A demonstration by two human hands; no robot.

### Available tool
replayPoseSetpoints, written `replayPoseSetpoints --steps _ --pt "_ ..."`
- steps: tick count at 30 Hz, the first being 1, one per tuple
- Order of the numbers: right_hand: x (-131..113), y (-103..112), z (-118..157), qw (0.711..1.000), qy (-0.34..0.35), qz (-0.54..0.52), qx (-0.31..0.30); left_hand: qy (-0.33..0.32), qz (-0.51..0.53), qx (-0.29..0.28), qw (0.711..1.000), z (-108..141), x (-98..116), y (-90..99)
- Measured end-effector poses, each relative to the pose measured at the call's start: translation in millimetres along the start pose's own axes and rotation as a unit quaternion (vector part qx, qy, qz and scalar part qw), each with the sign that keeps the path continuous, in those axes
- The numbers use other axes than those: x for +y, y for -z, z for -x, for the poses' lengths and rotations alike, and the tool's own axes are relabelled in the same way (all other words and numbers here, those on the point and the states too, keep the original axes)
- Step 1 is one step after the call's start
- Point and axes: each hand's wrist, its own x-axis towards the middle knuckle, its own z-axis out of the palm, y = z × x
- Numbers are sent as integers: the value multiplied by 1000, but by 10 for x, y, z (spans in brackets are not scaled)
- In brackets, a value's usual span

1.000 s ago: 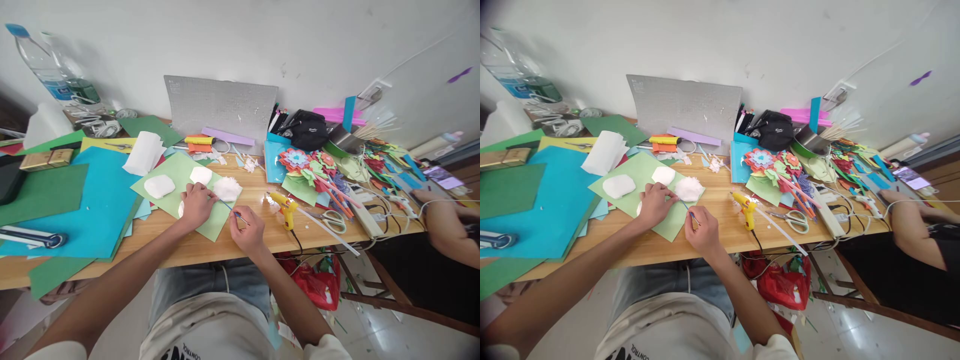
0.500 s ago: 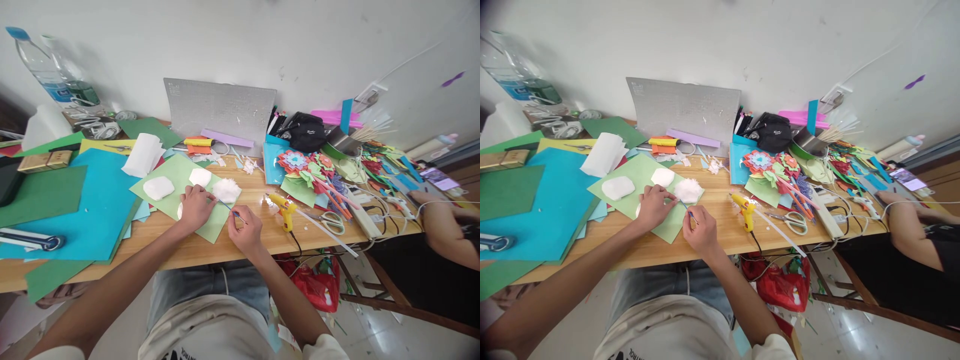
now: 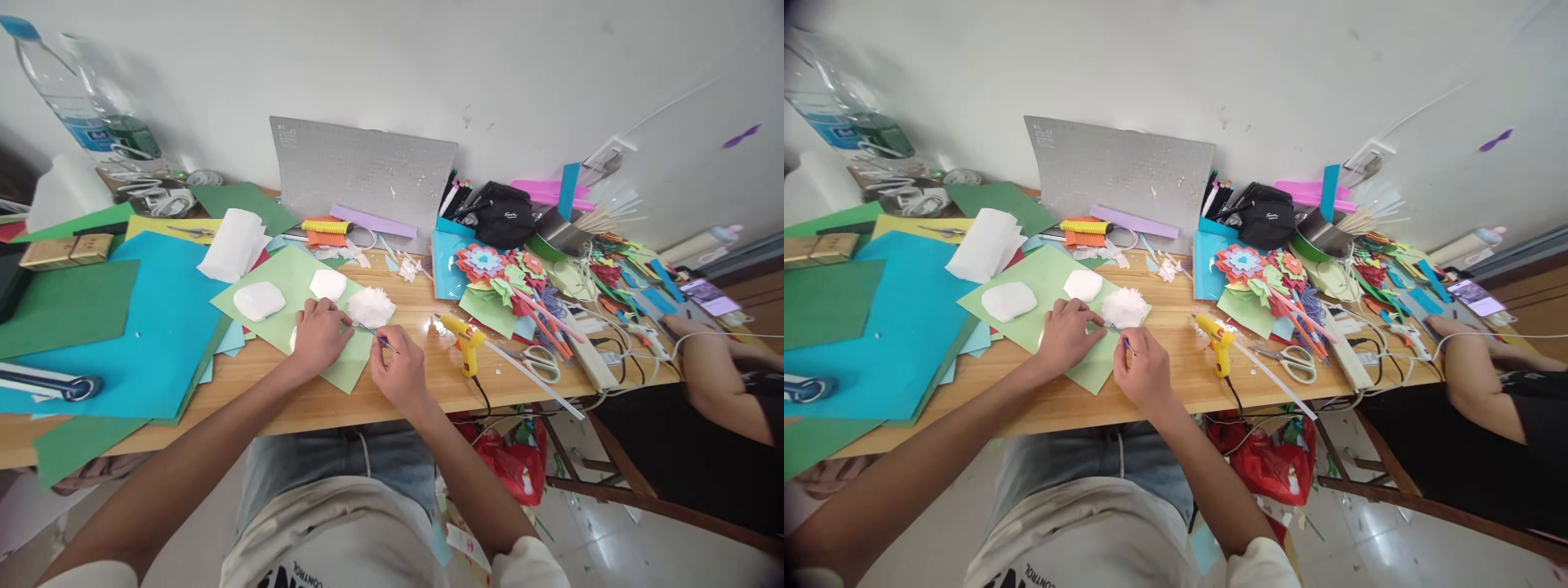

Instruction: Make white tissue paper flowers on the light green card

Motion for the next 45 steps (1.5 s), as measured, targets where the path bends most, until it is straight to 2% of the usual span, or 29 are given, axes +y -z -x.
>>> replayPoseSetpoints --steps 5,13,21,32,41,45 --pt "-42 46 -38 999 -13 -6 -36 -2 -8 -5 1000 15 7 23" --pt "-32 71 9 998 -29 -15 -48 -18 -15 15 1000 31 10 33" --pt "-59 96 -8 999 -7 -9 -35 -31 -17 64 997 10 36 38" --pt "-62 90 48 998 20 -3 -56 -45 -22 68 996 -64 29 2" --pt "-116 197 129 999 24 -34 -21 -40 -18 61 997 -60 44 19" --pt "-88 306 238 999 14 -39 35 -42 8 77 996 -22 5 65"
